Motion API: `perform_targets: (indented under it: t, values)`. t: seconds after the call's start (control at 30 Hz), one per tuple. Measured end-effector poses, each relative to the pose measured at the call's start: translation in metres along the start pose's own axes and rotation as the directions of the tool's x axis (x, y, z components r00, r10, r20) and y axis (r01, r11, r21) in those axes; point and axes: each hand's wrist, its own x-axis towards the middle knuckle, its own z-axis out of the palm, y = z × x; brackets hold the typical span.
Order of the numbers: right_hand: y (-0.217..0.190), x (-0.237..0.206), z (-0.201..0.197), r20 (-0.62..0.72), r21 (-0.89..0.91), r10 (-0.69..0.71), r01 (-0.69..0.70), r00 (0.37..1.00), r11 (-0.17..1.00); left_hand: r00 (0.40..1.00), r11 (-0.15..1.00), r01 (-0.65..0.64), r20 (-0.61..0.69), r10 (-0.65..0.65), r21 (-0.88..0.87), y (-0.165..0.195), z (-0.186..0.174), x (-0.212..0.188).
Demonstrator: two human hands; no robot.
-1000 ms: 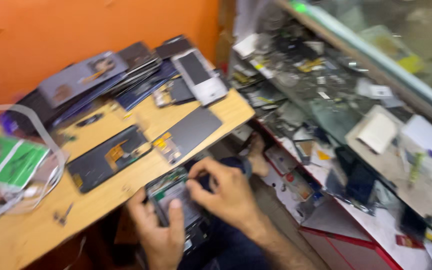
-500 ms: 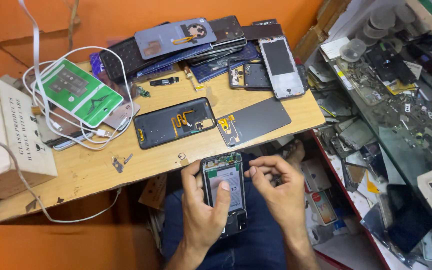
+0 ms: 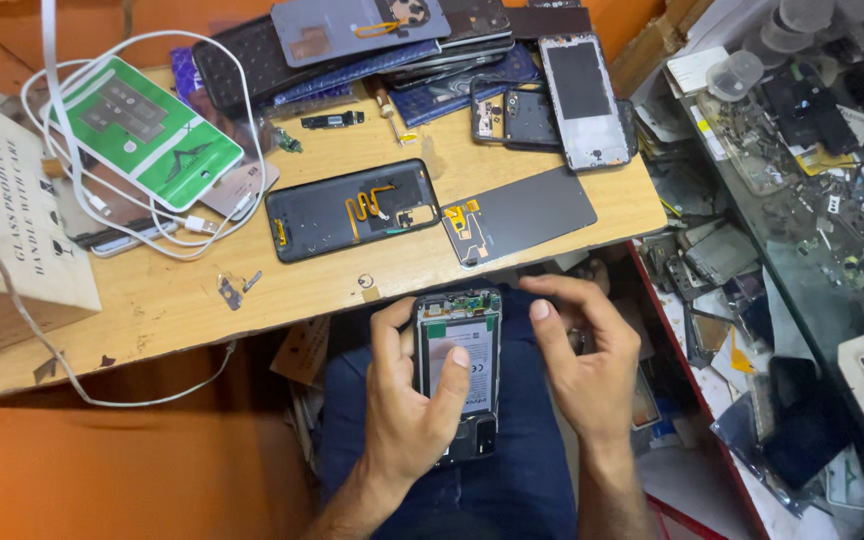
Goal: The person tests a smartphone's sound recording function, then disassembles it to access the motherboard. They remove a small circuit board, clean its contacts, and reinsert it into the phone. The person repeatedly tests the device's functionality throughout the process.
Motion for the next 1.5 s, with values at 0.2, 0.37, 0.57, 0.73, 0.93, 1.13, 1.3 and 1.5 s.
perform_targets:
  t: [0.2,0.37,0.57,0.73,0.93,1.13,1.3,1.5]
  values:
    - [-0.010,0.012,-0.001,0.195,-0.002,0.090,-0.092,0.977,0.996,0.999,0.999,-0.005,0.043,0.003,0.052,0.003,0.000,-0.004]
    - [-0.004,0.013,0.000,0.250,0.124,0.156,-0.191,0.956,0.974,0.997,0.997,-0.045,0.072,0.041,0.059,0.003,-0.003,-0.004]
    - [-0.001,0.004,0.003,0.206,0.085,0.188,-0.209,0.960,0.974,0.997,0.998,0.001,0.081,-0.006,0.065,0.000,-0.005,-0.003]
    - [-0.002,-0.005,0.006,0.200,0.047,0.165,-0.178,0.966,0.983,0.993,0.985,0.096,0.053,-0.104,0.142,0.005,-0.009,0.003]
    - [0.020,-0.013,0.000,0.359,0.203,0.113,-0.196,0.926,0.959,0.992,0.969,0.076,0.081,-0.097,0.233,0.001,-0.014,0.004]
    - [0.104,-0.015,-0.018,0.357,0.738,0.332,-0.481,0.873,0.472,0.982,0.973,0.170,0.054,-0.180,0.154,-0.010,-0.016,0.003]
    - [0.174,-0.050,-0.024,0.271,0.830,0.642,-0.511,0.718,0.221,0.977,0.974,0.199,0.050,-0.205,0.110,-0.018,-0.020,0.008]
    - [0.156,-0.067,-0.042,0.187,0.796,0.649,-0.501,0.737,0.340,0.972,0.966,0.204,0.082,-0.219,0.158,-0.030,-0.023,0.012]
